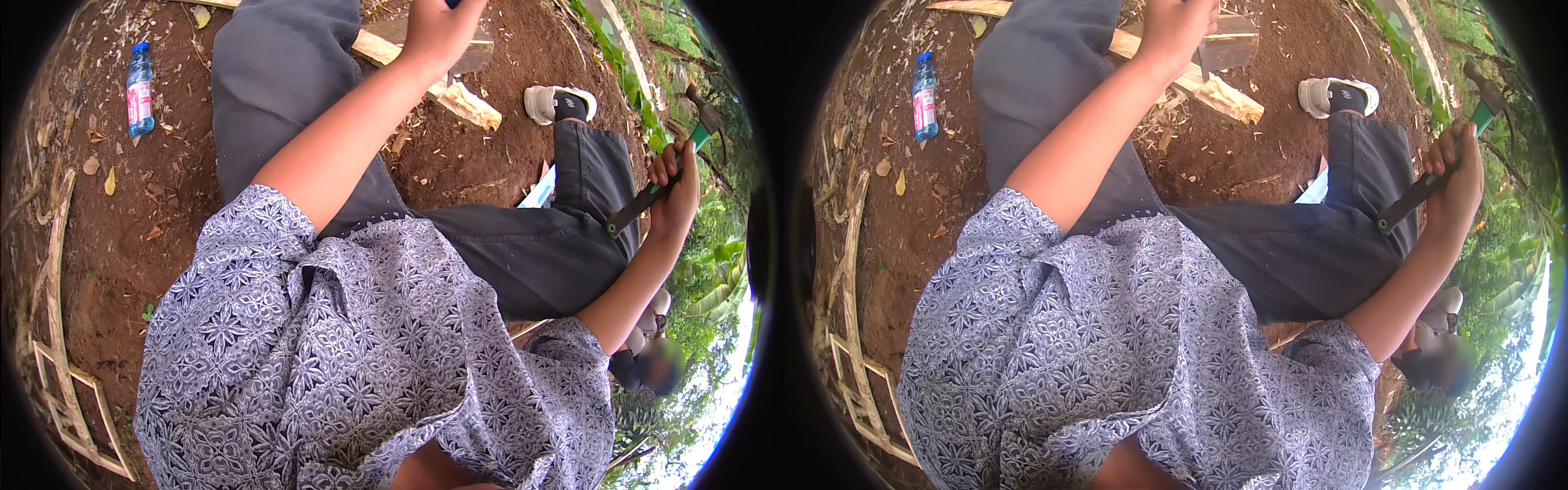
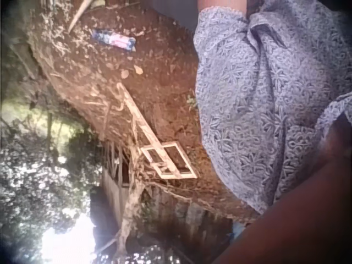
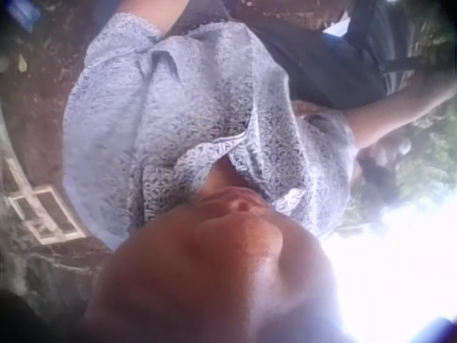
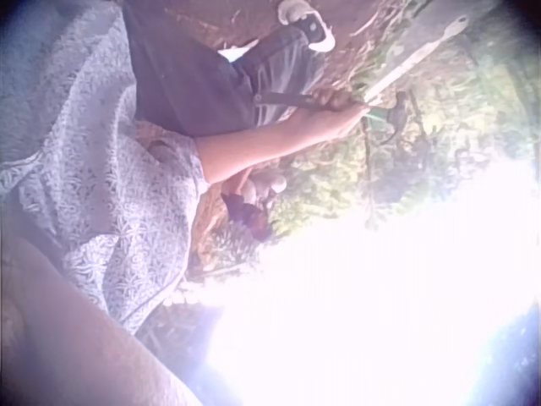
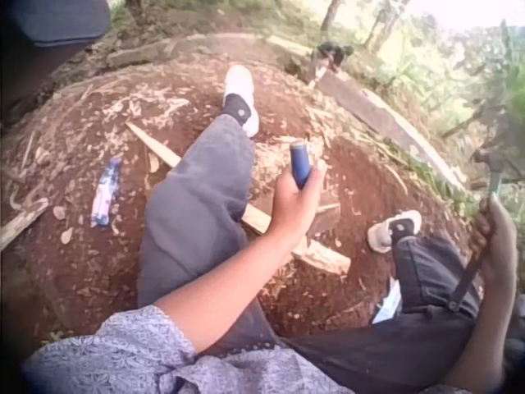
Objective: The person sits on the ground and uses a chisel and a hammer to carve a piece of wood. They repeatedly position the chisel on the wood and strike it with the hammer to shape the material.
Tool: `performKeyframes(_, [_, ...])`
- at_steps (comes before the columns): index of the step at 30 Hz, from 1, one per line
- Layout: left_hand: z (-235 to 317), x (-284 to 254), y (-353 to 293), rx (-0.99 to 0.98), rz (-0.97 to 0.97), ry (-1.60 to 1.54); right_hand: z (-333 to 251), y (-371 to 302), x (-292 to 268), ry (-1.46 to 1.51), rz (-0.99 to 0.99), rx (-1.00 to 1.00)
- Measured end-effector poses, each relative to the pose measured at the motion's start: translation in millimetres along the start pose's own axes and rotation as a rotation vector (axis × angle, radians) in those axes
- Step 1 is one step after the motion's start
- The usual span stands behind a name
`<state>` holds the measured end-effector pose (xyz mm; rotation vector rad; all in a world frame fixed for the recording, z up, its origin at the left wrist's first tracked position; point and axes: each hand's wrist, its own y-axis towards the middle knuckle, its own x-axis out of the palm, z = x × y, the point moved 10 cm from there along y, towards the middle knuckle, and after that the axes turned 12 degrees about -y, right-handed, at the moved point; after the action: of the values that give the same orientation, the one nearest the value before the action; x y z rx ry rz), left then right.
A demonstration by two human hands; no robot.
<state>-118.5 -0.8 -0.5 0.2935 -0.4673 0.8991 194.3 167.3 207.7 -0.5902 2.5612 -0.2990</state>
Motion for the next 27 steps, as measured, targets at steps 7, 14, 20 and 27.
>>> performKeyframes(7, [-13.6,0.7,-7.8,-0.412,0.131,-0.374,3.6,-5.7,22.9,-0.137,-0.009,0.002])
performKeyframes(14, [-12.8,12.9,-12.0,-0.311,0.054,-0.185,5.0,-15.0,42.1,-0.384,-0.031,0.071])
performKeyframes(20, [-12.0,13.1,-10.9,-0.194,0.076,-0.11,23.1,-6.8,53.0,-0.522,-0.142,0.116])
performKeyframes(27, [-15.4,9.4,-13.0,-0.251,0.112,-0.053,34.3,2.2,56.3,-0.543,-0.189,0.131])
